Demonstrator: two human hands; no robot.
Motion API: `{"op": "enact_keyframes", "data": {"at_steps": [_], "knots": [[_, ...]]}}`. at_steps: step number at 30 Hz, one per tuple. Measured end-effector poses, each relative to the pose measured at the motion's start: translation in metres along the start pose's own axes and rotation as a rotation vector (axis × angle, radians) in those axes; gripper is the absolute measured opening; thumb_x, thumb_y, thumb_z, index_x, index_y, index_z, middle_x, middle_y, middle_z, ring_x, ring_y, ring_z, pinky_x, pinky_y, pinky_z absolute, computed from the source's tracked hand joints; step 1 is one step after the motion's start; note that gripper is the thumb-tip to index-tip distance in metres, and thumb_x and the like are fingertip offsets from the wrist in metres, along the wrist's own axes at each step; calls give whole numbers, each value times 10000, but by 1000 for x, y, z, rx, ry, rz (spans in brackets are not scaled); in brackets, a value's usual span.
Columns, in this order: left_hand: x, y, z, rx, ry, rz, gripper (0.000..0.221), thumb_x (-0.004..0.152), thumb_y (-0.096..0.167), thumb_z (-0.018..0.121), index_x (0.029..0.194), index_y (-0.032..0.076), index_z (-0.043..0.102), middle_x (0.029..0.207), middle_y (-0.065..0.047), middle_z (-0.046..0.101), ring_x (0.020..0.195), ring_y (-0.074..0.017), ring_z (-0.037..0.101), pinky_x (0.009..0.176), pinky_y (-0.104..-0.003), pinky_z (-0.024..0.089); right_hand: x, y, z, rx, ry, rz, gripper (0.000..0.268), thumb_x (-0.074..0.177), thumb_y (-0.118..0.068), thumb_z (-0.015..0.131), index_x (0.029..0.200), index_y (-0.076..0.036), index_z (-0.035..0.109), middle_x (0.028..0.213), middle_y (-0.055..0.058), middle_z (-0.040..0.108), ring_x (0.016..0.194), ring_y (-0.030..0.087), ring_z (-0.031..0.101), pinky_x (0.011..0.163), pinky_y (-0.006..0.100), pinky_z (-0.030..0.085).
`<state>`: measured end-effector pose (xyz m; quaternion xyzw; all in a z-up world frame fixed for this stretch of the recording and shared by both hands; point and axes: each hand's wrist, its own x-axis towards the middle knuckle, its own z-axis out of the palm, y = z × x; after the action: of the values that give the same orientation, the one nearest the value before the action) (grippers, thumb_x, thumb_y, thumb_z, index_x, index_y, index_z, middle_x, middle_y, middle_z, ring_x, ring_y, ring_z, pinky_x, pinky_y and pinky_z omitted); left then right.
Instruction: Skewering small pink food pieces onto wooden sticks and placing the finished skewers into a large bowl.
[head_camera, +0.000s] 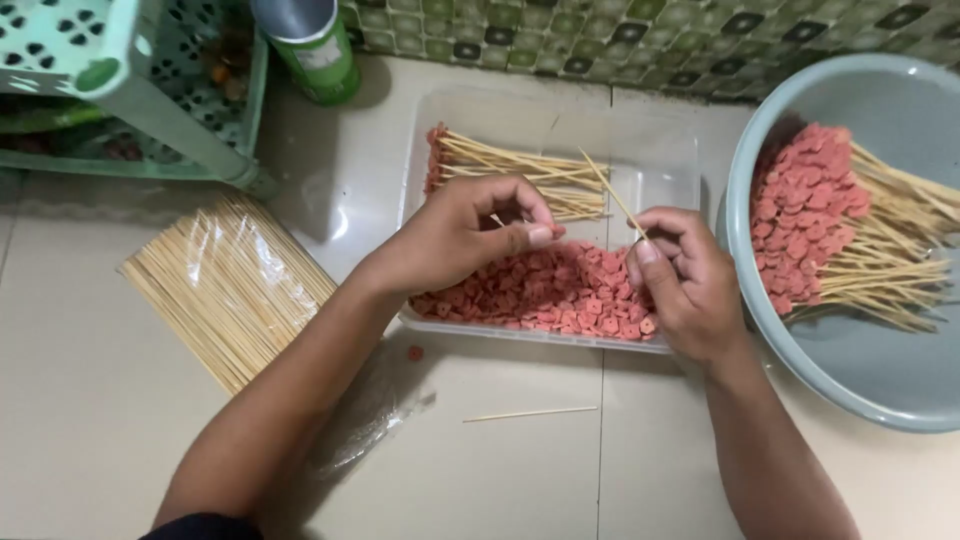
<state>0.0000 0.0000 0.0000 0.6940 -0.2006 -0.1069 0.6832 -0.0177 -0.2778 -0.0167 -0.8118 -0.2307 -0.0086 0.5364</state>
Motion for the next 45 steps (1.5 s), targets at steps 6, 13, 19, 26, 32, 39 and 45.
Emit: {"op": "enact_keyframes", "data": {"at_steps": [6,13,19,26,32,39,45], "knots": [[-4,3,-4,-214,129,72,215,989,262,704,1074,66,686,861,-57,689,824,-100,608,731,-268,562,1,1,0,-25,14,-21,214,1070,-52,485,1242,27,584,673,91,612,549,143,462,546,289,446],[-5,-4,-4,-296,187,97,270,975,283,718,1092,44,667,937,-72,723,859,-109,660,754,-279,552,-1,-1,-1,-103,23,-12,199,1032,-57,552,1178,8,669,650,99,637,516,161,519,517,309,460],[-2,-10,-7,-328,220,123,384,937,286,777,1187,31,634,1036,-100,707,860,-109,664,750,-264,546,-2,4,0,-250,15,6,213,994,-108,624,1166,-100,751,644,87,686,550,189,587,574,345,522],[-4,-9,-8,-279,198,137,388,929,258,794,1235,47,685,1109,-87,726,918,-87,628,815,-250,530,0,-3,3,-284,9,25,200,997,-122,631,1151,-138,759,658,81,698,583,184,611,614,351,543],[-5,-11,-4,-251,186,134,362,915,256,810,1199,55,711,1065,-98,730,895,-107,616,779,-258,528,-1,-3,0,-305,-10,41,208,1001,-124,624,1162,-148,754,688,113,708,595,216,636,619,390,548],[-5,-8,-2,-185,160,130,349,918,234,800,1197,41,715,1055,-133,719,894,-166,615,762,-290,530,1,-9,1,-328,-30,34,224,998,-134,619,1172,-176,754,703,113,715,604,246,662,620,393,552],[-7,-12,-2,-143,155,124,381,919,227,799,1231,33,699,1096,-140,713,935,-175,622,778,-305,541,0,-7,1,-326,-25,27,222,1003,-131,617,1180,-167,746,712,127,715,608,255,659,619,400,550]]}}
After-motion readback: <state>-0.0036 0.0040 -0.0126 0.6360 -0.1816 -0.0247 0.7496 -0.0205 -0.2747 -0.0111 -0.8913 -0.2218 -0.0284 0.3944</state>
